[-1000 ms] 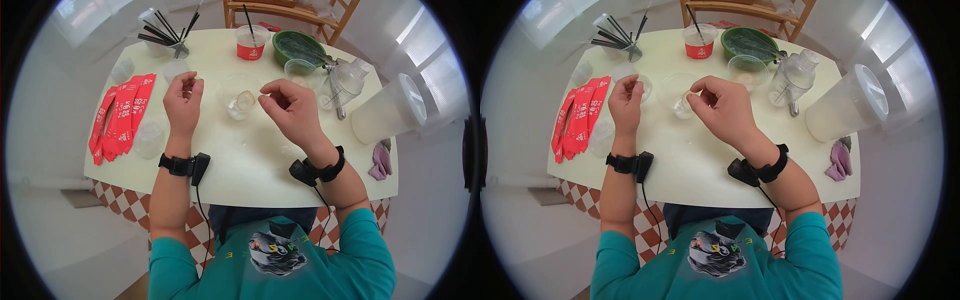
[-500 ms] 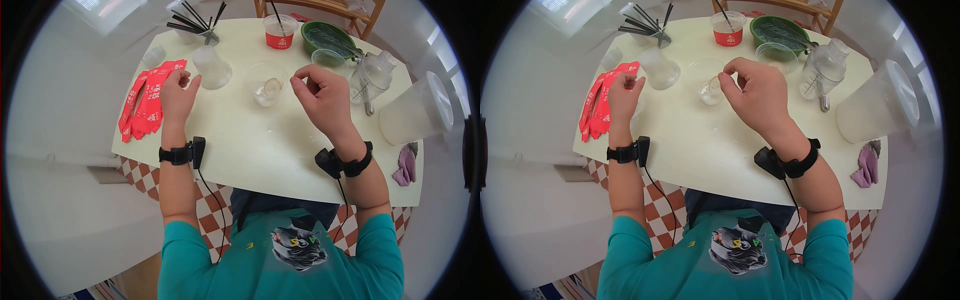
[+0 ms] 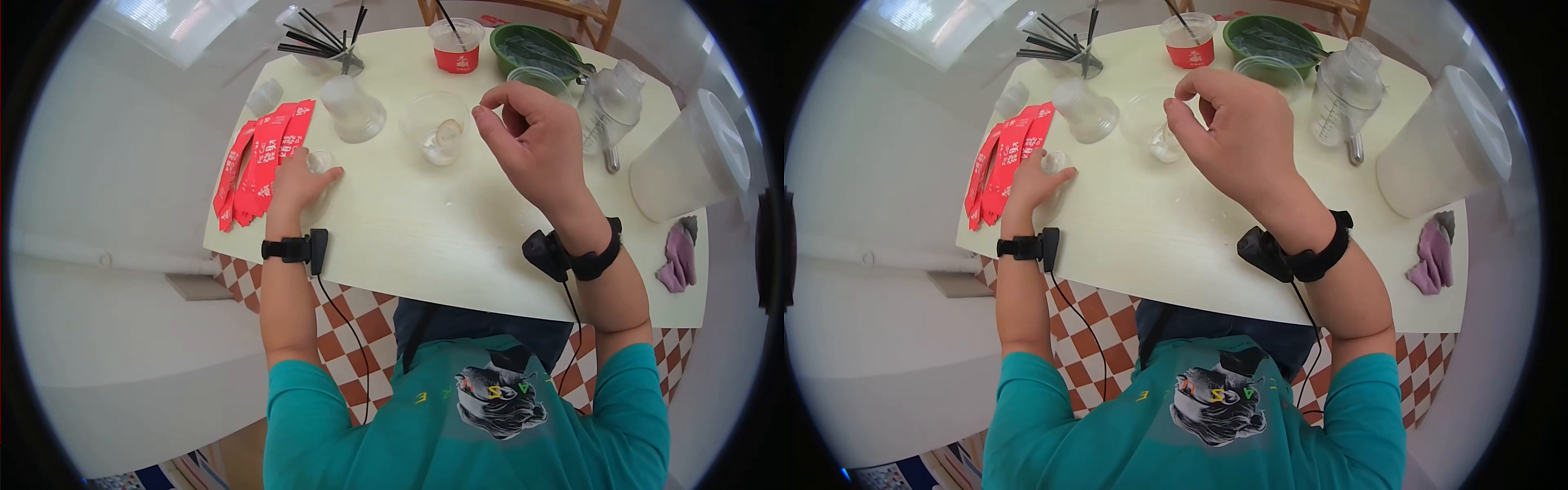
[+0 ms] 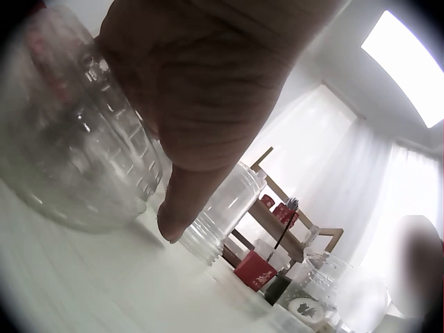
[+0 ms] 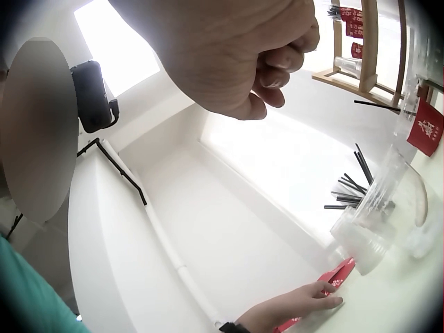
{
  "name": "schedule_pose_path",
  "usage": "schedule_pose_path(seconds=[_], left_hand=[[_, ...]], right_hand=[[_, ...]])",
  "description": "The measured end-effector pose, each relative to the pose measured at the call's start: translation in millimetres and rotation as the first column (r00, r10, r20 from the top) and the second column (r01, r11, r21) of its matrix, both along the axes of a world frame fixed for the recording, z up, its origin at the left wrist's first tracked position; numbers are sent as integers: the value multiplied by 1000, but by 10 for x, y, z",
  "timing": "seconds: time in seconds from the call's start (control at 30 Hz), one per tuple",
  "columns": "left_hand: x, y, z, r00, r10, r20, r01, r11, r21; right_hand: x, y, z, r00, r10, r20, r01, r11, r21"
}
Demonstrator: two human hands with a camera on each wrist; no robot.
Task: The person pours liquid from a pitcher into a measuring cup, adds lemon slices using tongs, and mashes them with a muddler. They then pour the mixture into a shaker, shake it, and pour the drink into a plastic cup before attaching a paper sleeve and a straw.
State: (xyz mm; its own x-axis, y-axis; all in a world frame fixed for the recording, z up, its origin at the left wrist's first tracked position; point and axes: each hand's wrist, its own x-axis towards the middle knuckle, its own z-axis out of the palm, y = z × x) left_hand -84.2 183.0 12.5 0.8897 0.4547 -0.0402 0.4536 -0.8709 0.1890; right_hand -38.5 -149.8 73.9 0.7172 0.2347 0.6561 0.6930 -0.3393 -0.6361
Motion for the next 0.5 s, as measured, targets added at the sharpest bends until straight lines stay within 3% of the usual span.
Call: schedule_pose_path(seconds=[0.17,0.27,0.33,0.37,0.43,0.5], left_hand=[[24,54,64,977,-97,188,102,995,-15],[4,-297,406,932,-145,333,206,966,-156],[45,-678,549,806,-353,474,475,865,-163],[111,-827,563,804,-353,477,477,863,-165],[303,-1073,574,716,-479,509,619,773,-143],[447,-1286,513,703,-519,486,625,777,-75]], right_hand=[[14,-20,2,1000,-17,17,17,1000,20],[34,-25,24,999,-26,28,25,999,37],[46,-42,37,1000,-19,-14,20,995,100],[48,-53,43,1000,-21,-11,22,995,97],[51,-69,49,999,-33,1,33,995,92],[67,-71,44,999,-45,29,41,993,115]])
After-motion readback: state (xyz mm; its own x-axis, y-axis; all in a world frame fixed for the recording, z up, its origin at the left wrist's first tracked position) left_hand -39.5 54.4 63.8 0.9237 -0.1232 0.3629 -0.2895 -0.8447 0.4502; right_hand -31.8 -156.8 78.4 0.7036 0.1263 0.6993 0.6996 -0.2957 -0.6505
